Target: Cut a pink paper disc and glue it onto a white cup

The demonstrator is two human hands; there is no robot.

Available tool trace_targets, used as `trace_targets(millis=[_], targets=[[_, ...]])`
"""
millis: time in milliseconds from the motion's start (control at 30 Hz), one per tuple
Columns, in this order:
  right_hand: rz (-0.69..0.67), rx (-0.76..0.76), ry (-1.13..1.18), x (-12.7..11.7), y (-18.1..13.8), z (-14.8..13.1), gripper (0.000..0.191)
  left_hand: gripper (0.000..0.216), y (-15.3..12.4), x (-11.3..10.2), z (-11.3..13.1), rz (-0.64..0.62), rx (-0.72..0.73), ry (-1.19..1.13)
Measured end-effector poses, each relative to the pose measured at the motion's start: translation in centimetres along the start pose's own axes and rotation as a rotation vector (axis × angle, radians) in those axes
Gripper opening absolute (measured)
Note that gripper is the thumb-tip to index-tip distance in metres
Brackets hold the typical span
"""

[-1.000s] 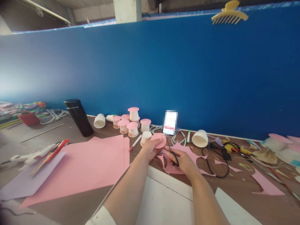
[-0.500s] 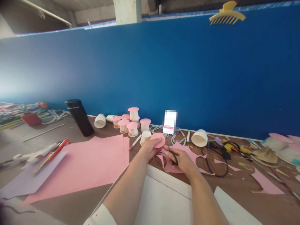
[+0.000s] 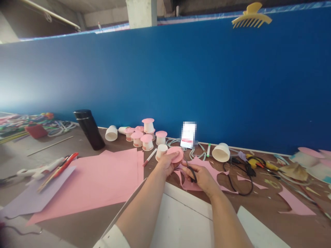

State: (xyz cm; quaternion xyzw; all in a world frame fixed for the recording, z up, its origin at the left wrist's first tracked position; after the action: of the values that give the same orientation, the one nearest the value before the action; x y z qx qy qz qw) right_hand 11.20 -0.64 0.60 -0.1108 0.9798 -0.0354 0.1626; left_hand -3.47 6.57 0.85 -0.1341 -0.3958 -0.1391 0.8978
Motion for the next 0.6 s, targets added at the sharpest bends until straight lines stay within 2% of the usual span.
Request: trace_targets(millis=[233,600], targets=[[-0.006,-0.008,-0.013,-0.2,0.3,0.7,0.072,0.028,-0.2,0.3,0.1,0.049,-0.038,0.008],[-0.003,-0.008,-0.081,-0.4,0.7,1.3,0.068,0.024,-0.5,0.7,0.2,0.04,0.0,0.004]])
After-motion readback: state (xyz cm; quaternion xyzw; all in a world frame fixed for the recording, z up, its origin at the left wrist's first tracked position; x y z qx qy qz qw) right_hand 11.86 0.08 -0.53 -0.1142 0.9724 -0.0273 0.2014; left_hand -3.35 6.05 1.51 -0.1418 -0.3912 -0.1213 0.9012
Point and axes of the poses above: each hand's wrist, its own y-axis towards the middle knuckle, its own x-axis out of the palm, z = x × y, the point moved 1 cm from there along y, towards the middle knuckle, and after that the axes turned 12 degrees about -z, right-handed, at the moved point
